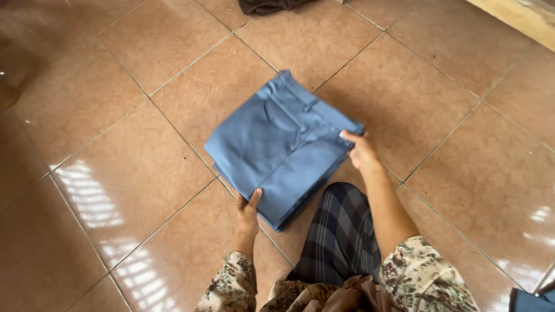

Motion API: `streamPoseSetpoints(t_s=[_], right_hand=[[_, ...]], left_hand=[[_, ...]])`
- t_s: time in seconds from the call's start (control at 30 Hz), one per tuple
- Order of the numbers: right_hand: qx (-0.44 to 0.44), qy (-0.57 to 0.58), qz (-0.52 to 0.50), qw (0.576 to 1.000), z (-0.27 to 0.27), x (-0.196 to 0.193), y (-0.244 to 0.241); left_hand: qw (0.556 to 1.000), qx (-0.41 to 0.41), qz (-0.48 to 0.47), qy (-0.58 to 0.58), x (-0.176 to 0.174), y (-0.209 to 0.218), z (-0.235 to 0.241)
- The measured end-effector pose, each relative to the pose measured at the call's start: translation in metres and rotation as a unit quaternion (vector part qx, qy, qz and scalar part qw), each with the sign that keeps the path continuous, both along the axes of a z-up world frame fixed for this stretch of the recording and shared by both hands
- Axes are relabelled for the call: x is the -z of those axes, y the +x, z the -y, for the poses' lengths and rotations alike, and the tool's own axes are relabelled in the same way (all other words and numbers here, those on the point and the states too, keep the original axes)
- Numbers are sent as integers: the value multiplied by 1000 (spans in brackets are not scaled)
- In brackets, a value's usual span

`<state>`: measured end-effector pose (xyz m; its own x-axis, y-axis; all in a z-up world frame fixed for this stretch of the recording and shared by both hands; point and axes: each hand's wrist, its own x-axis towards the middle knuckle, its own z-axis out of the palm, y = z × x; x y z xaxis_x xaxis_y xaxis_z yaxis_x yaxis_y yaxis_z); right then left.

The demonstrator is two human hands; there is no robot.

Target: The person sits on a tiled floor and folds several pairs of light blue trousers by hand. They smooth each pair, fold the legs inward, then fold the garment in half and place it on a growing stack to the left.

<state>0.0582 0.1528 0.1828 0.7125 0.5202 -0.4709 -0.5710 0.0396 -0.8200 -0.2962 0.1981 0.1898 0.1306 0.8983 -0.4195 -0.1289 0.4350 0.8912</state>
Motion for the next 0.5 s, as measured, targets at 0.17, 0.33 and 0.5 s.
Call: streamPoseSetpoints(t_s=[0.17, 0.33, 0.5], right_hand=[[-50, -155, 50, 985, 28, 13, -42], [-46, -149, 53, 986, 33, 19, -38], [-47, -162, 109, 980, 41, 16, -37]], left_hand=[[987, 26, -150, -52, 96, -22, 12], [993, -14, -111, -33, 113, -15, 16], [943, 23, -330, 30, 122, -18, 17]])
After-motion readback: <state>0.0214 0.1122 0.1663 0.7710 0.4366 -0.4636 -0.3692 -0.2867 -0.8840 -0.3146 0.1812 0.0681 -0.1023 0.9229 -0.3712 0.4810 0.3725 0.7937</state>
